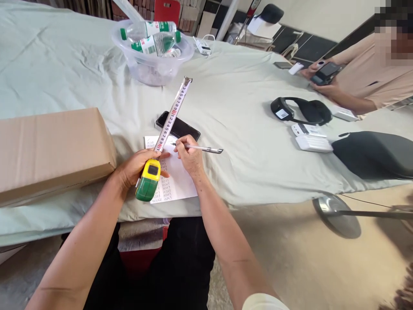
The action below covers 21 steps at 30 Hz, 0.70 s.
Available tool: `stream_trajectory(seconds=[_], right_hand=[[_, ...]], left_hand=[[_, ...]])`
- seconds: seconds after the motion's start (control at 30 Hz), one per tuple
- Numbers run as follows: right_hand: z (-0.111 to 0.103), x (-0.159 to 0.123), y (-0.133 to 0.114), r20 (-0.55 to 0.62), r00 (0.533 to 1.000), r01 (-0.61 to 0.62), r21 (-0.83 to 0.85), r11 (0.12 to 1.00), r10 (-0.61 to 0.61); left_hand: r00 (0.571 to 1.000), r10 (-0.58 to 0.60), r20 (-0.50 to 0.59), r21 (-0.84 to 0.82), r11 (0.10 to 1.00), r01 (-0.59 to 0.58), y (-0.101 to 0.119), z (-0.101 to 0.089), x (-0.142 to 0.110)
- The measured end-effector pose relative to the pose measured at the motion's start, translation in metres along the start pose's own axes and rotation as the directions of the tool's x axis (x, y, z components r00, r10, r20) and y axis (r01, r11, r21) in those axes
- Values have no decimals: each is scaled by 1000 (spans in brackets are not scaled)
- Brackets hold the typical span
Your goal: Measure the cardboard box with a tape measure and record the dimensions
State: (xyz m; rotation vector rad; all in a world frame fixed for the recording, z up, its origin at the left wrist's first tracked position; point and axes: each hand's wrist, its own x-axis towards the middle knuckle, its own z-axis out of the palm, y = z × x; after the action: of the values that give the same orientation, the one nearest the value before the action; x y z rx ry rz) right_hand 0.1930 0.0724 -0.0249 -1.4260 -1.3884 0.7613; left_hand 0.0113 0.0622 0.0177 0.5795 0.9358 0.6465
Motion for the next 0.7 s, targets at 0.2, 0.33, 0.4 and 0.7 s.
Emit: stream_trajectory(seconds=[0.2, 0.33, 0.4, 0.7], right_hand=[[-2, 2, 1, 20, 1000, 5, -124, 992, -3], [-2, 2, 0, 16, 1000, 3, -128, 992, -1], [-2, 2, 0, 11, 1000, 3, -131, 991, -1], [-2, 2, 0, 7, 1000, -24, -131, 991, 25]], left_hand=[[999, -25, -38, -26, 999, 24, -1, 0, 1], [999, -13, -32, -52, 999, 11, -1, 3, 1], [999, -13, -35, -52, 999, 11, -1, 4, 1], [999, -42, -32, -72, 997, 39, -1, 3, 3]])
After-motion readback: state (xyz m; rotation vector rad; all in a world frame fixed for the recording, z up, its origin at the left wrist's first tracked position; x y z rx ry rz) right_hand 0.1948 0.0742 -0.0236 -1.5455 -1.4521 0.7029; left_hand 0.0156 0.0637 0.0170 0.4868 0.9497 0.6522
